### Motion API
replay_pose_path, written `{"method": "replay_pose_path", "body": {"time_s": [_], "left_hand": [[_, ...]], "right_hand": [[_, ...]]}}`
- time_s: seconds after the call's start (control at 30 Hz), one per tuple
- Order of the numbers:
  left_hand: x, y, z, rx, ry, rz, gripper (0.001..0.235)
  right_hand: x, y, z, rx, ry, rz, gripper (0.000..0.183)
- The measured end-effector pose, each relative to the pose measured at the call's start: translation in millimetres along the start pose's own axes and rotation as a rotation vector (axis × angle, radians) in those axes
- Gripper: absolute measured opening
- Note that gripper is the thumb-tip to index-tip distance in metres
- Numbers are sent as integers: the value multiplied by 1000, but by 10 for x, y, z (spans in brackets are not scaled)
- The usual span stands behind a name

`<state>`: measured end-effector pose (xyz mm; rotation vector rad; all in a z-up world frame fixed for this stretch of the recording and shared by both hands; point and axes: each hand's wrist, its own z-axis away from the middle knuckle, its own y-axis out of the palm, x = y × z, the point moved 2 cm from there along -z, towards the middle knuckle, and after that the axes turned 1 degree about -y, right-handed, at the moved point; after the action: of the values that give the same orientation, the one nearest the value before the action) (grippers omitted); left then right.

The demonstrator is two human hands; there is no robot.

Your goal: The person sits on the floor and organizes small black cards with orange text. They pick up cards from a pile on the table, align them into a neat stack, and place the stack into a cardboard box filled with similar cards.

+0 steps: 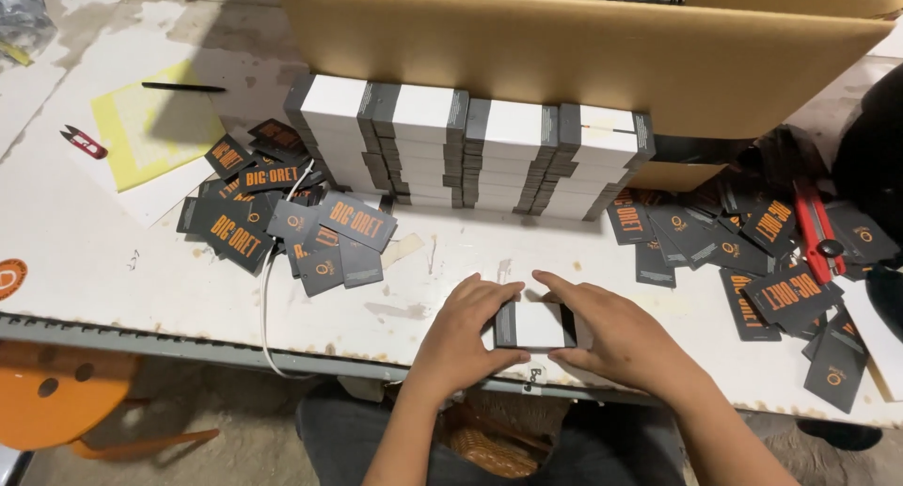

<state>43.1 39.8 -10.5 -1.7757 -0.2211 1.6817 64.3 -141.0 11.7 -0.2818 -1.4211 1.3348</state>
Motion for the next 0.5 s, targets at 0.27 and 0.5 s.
{"method": "replay_pose_path", "body": {"time_s": [0.27, 0.5], "left_hand": [[88, 58, 6, -67, -104, 66, 60], [58, 48, 3, -6, -125, -7, 76]], "right_hand": [[29, -38, -47, 17, 41, 14, 84], [57, 126, -78, -80, -218, 140, 94]]}}
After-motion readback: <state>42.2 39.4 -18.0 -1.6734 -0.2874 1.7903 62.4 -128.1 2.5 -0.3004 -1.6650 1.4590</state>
